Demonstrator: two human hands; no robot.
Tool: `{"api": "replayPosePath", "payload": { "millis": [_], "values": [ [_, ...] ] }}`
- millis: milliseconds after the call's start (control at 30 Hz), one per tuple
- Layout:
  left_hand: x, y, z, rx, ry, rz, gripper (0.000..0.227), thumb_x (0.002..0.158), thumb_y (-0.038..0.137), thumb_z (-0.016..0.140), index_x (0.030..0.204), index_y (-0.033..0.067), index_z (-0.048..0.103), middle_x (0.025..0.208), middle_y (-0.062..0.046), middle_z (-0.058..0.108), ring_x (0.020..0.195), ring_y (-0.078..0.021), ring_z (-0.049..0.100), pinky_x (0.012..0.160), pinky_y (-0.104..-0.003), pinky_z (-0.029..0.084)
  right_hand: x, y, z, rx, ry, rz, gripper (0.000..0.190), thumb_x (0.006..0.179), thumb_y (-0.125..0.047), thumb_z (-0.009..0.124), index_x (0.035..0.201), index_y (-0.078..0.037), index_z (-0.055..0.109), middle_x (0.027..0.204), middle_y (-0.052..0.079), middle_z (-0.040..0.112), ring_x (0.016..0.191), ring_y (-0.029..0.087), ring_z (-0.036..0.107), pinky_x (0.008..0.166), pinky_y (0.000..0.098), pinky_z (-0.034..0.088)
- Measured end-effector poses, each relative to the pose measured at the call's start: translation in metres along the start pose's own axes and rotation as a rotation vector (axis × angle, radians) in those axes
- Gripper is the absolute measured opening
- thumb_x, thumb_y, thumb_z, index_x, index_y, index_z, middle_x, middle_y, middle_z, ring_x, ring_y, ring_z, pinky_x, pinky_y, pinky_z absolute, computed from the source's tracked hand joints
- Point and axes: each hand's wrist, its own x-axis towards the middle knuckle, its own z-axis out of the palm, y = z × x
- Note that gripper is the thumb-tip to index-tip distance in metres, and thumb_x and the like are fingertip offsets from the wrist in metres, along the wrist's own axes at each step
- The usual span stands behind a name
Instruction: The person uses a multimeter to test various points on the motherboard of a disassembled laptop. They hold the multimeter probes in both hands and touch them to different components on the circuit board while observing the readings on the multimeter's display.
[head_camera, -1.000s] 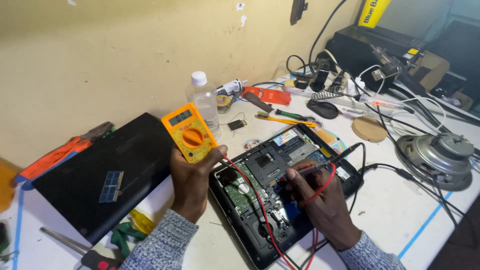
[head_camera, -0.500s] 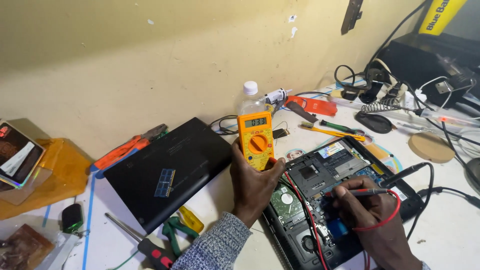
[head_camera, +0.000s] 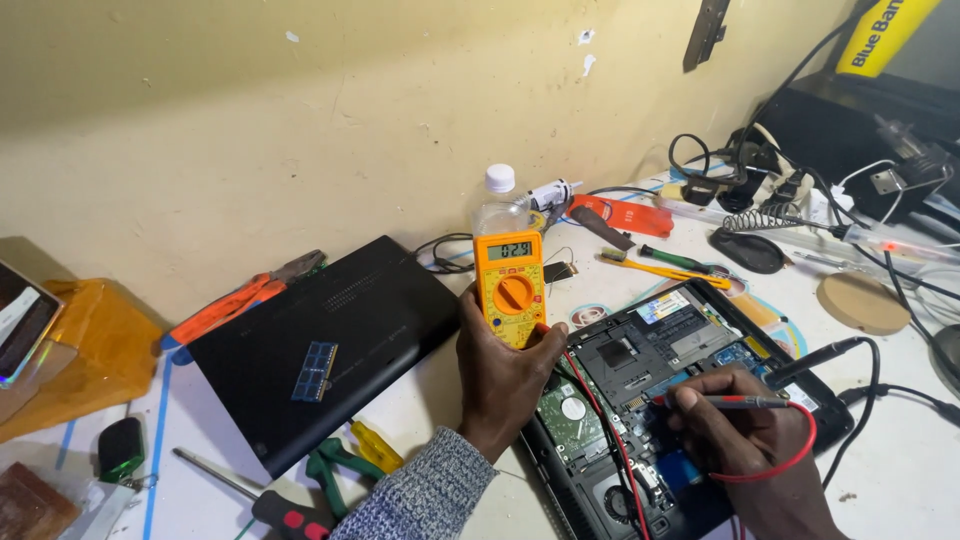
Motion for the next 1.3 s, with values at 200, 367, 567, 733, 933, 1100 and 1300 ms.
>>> {"api": "replayPosePath", "payload": {
  "millis": [200,367,567,733,933,1100,1300],
  "values": [
    [0.002,-0.006,0.000,0.004,-0.006,-0.024,0.075,0.071,0.008,0.084,0.135,0.0061,0.045,0.120,-0.015,0.064,0.094,-0.0180,0.069,0.071,-0.026,0.069,-0.001,0.005,-0.001,0.016,0.003,-0.005,0.014,0.093,-0.007,0.073,0.088,0.006,0.072,0.065,0.021,0.073,0.047,0.023,0.055,0.043,0.0294,0.040],
    [0.003,-0.004,-0.001,0.024,-0.007,-0.012,0.072,0.071,0.011,0.084,0.131,0.0063,0.047,0.117,-0.014,0.066,0.090,-0.0169,0.070,0.069,-0.026,0.069,0.003,0.012,-0.001,0.013,0.012,-0.014,0.014,0.093,-0.009,0.074,0.088,0.004,0.072,0.063,0.020,0.072,0.045,0.021,0.053,0.041,0.0284,0.037],
    [0.009,-0.003,0.000,0.014,-0.086,0.023,0.068,0.070,0.014,0.087,0.125,0.0062,0.048,0.117,-0.013,0.067,0.099,-0.0175,0.072,0.076,-0.029,0.071,-0.005,-0.009,0.005,-0.107,0.042,0.027,0.019,0.092,-0.012,0.073,0.087,0.006,0.076,0.066,0.021,0.077,0.053,0.024,0.060,0.050,0.0310,0.040],
    [0.016,-0.004,0.000,-0.029,-0.162,0.041,0.061,0.072,0.009,0.085,0.120,0.0059,0.049,0.117,-0.014,0.072,0.102,-0.0208,0.078,0.080,-0.031,0.070,-0.006,-0.014,0.007,-0.038,0.024,0.036,0.017,0.094,-0.011,0.072,0.090,0.005,0.075,0.066,0.021,0.073,0.047,0.023,0.050,0.043,0.0319,0.035],
    [0.016,-0.002,0.001,-0.017,-0.162,0.025,0.062,0.071,0.009,0.087,0.120,0.0063,0.050,0.120,-0.014,0.074,0.103,-0.0207,0.078,0.080,-0.032,0.072,-0.001,-0.002,0.005,0.070,0.031,0.051,0.016,0.093,-0.006,0.073,0.087,0.008,0.073,0.066,0.022,0.071,0.047,0.021,0.049,0.042,0.0300,0.033],
    [0.018,-0.008,0.001,0.022,-0.142,0.086,0.063,0.069,0.013,0.089,0.118,0.0058,0.050,0.119,-0.013,0.073,0.101,-0.0177,0.076,0.078,-0.029,0.071,-0.001,-0.003,0.005,0.010,0.035,0.021,0.014,0.092,-0.008,0.074,0.086,0.006,0.074,0.065,0.018,0.072,0.047,0.019,0.049,0.043,0.0288,0.033],
    [0.018,-0.010,0.001,0.020,-0.153,0.063,0.063,0.070,0.014,0.089,0.119,0.0063,0.049,0.117,-0.014,0.072,0.099,-0.0183,0.077,0.076,-0.029,0.071,-0.001,0.001,0.007,-0.046,0.043,-0.065,0.017,0.090,-0.010,0.075,0.082,0.005,0.075,0.066,0.016,0.074,0.056,0.020,0.060,0.051,0.0284,0.041]
  ]
}}
